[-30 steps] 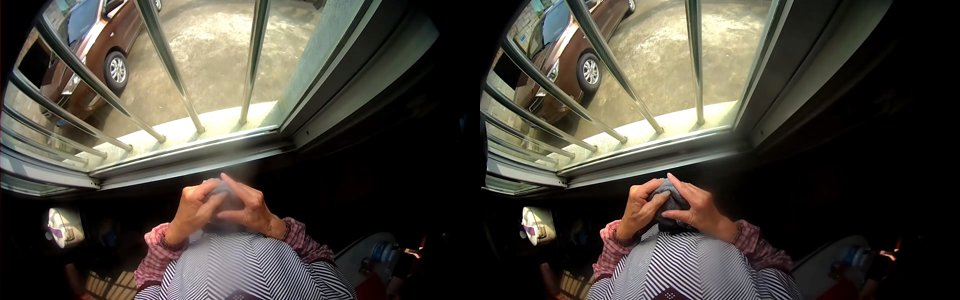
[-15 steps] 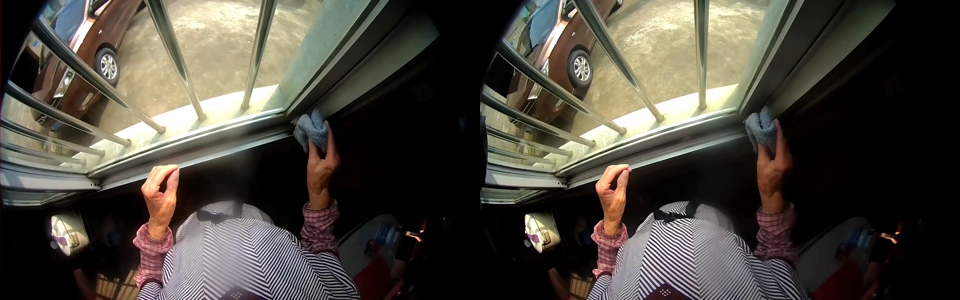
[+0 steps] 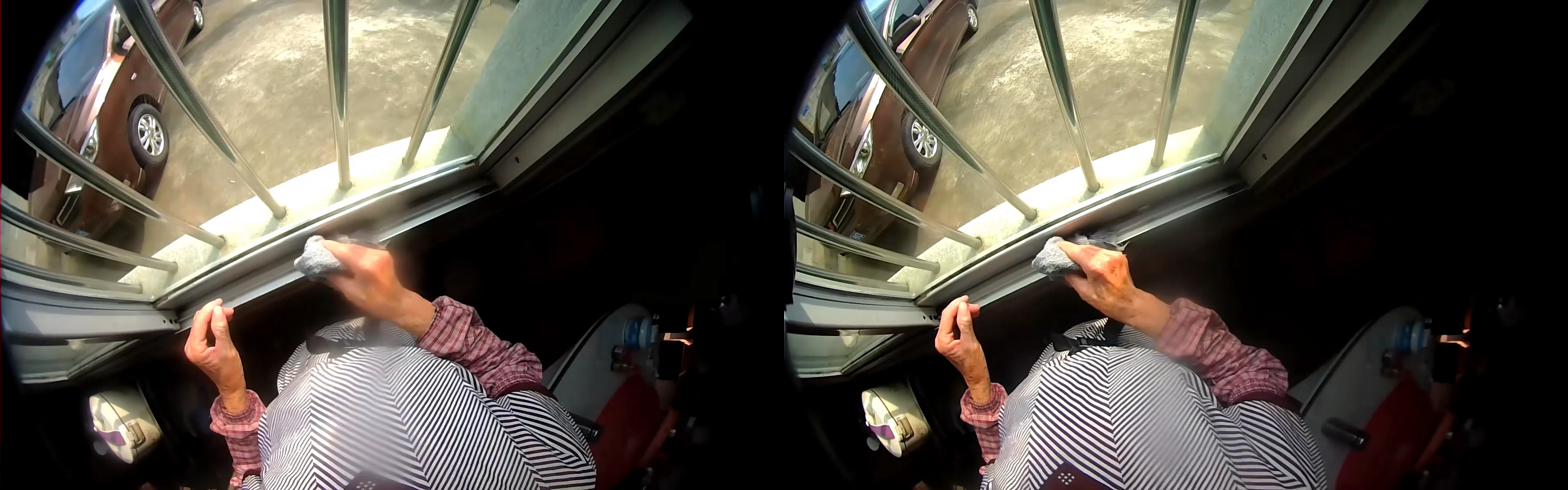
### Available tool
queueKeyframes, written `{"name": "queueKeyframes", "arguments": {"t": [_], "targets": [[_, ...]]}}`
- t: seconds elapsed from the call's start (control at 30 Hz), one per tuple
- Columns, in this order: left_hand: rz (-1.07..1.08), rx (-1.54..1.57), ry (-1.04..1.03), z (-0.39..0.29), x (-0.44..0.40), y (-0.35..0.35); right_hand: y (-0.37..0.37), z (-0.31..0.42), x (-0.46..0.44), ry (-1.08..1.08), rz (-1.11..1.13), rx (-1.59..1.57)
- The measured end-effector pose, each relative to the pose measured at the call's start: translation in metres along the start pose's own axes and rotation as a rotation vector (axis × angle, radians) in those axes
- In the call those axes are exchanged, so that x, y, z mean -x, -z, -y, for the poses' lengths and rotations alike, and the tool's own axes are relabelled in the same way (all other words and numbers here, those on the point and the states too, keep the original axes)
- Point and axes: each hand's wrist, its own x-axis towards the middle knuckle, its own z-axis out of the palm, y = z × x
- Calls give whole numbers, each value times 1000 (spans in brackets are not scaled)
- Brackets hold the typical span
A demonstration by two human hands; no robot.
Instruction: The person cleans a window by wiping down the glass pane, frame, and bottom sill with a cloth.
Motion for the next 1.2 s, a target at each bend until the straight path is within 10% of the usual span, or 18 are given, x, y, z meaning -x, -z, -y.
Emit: {"name": "queueKeyframes", "arguments": {"t": [0.17,0.47,0.6,0.9,1.2], "targets": [[-280,-3,27,19,-14,51,0,41,-18,-446,179,-595],[-411,29,47,73,-9,53,200,-73,15,-377,-736,461],[-358,-76,5,75,-14,40,161,-104,15,-496,-532,383],[-305,-406,-76,70,-5,32,-16,-16,-4,168,-120,387],[-426,-425,11,77,21,62,-135,23,-27,282,367,55]]}}
